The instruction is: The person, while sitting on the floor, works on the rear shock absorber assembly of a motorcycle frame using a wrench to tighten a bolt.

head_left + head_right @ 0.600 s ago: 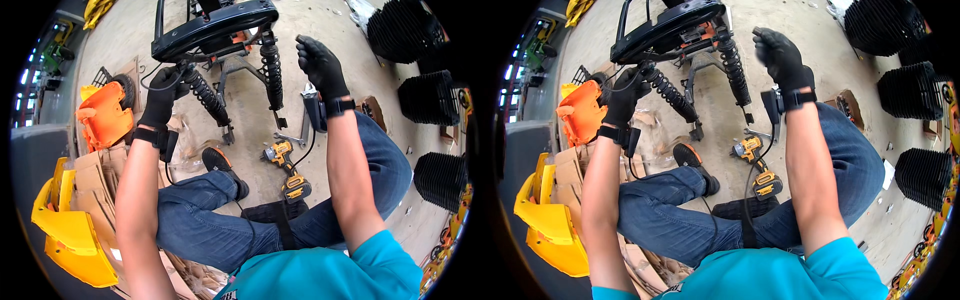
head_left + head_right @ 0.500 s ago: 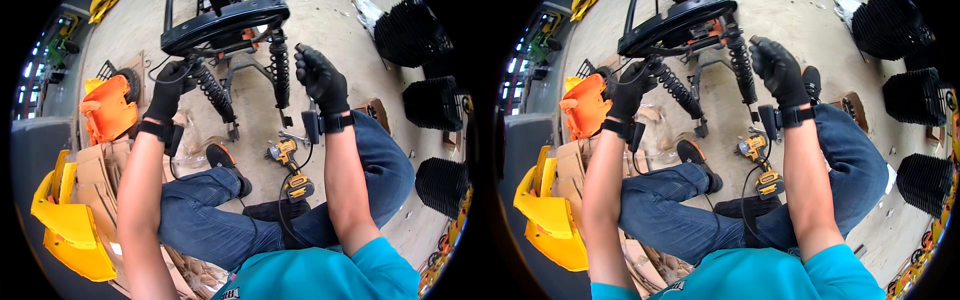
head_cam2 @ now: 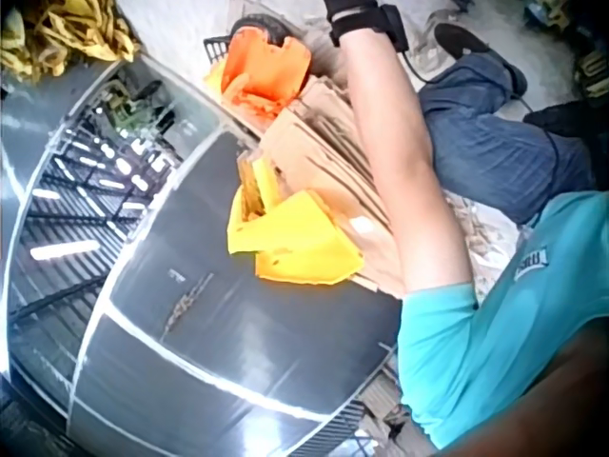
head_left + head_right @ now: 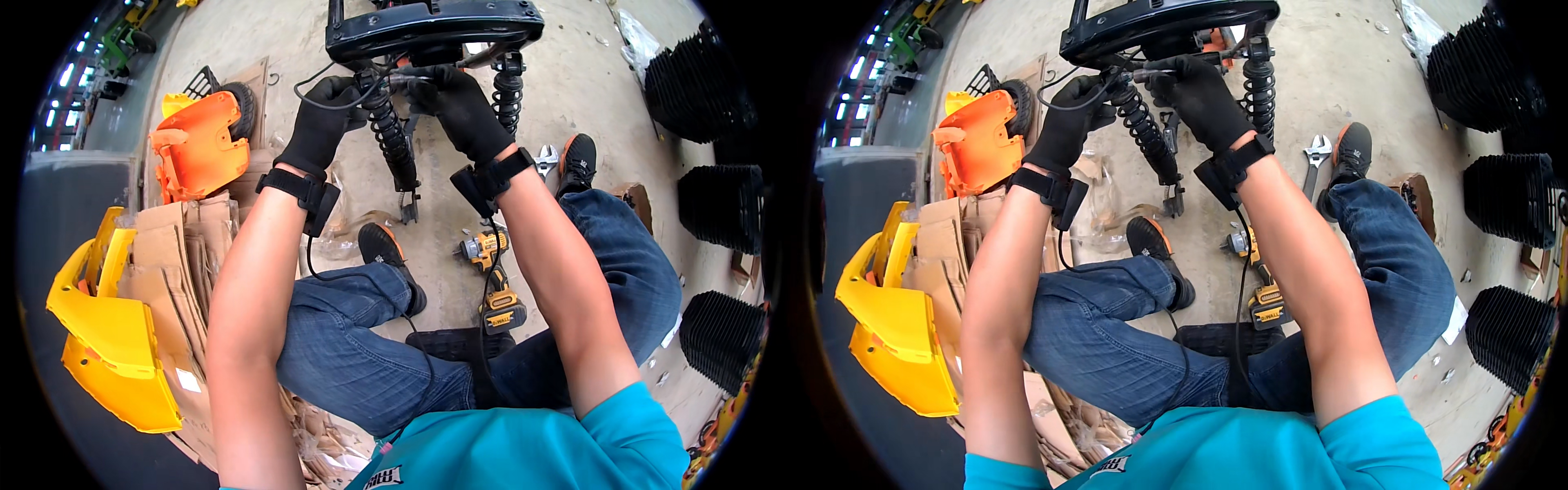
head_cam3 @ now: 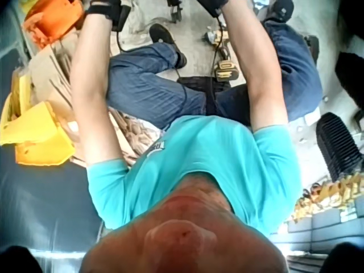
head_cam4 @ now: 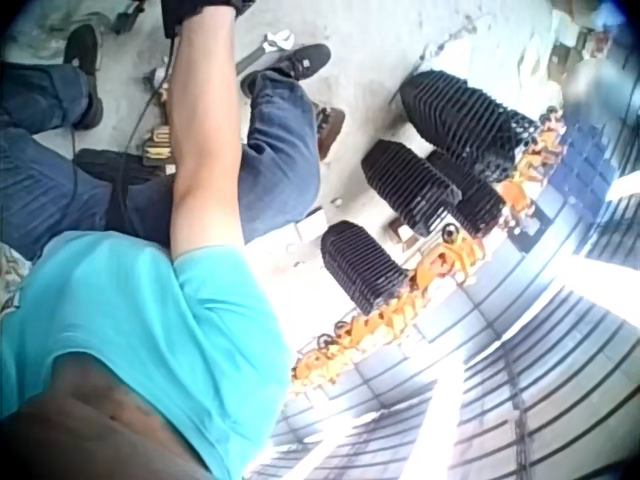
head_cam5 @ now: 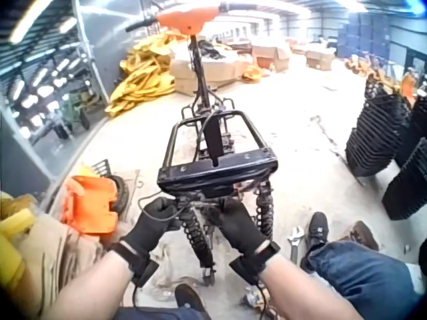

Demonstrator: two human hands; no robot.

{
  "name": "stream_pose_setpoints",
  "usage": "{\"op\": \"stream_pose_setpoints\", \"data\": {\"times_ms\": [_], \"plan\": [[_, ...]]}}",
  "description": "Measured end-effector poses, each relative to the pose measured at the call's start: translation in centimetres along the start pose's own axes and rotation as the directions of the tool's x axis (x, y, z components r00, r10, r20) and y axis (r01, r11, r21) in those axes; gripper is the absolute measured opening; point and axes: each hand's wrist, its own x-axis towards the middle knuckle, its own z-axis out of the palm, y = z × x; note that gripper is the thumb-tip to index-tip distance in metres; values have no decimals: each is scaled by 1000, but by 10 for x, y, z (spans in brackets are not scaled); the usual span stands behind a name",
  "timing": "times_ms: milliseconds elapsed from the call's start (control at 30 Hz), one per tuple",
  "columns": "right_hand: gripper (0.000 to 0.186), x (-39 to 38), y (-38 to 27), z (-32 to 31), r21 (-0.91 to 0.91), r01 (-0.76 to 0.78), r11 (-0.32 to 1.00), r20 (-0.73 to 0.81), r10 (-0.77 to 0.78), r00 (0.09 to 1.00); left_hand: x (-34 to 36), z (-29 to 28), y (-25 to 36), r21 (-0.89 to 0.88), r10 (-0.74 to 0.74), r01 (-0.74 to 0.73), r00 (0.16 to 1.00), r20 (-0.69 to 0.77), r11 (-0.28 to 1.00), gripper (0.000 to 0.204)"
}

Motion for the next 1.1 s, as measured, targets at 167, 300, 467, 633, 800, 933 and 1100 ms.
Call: {"op": "stream_pose_setpoints", "data": {"times_ms": [167, 300, 467, 633, 800, 933, 1100], "plan": [[26, 13, 14, -6, -244, 30, 969, 77, -12, 997, -4, 3, 3, -11, -18, 18, 1000, 1, 1000, 27], [26, 16, 11, -8, -287, -7, 958, 79, 31, 996, -5, 3, 5, -31, -19, 19, 1000, -1, 999, 28], [25, 17, 13, -6, -456, 112, 883, 92, -78, 993, -2, -2, -3, -101, -4, 4, 1000, -1, 995, 27], [25, 22, 8, -2, -439, 86, 894, 106, -43, 993, 1, 2, -2, -114, 68, -66, 998, 13, 991, 30], [23, 20, 7, 5, -319, 73, 945, 142, -29, 989, 1, -4, -7, -102, 17, -15, 1000, 13, 995, 29], [23, 19, 8, 7, -282, 15, 959, 126, 21, 992, 3, -2, -12, -5, 67, -67, 998, 18, 998, 25], [16, 22, 8, 4, -563, 160, 811, 171, -75, 982, 6, -2, -13, -36, 99, -99, 995, 12, 994, 24]]}}
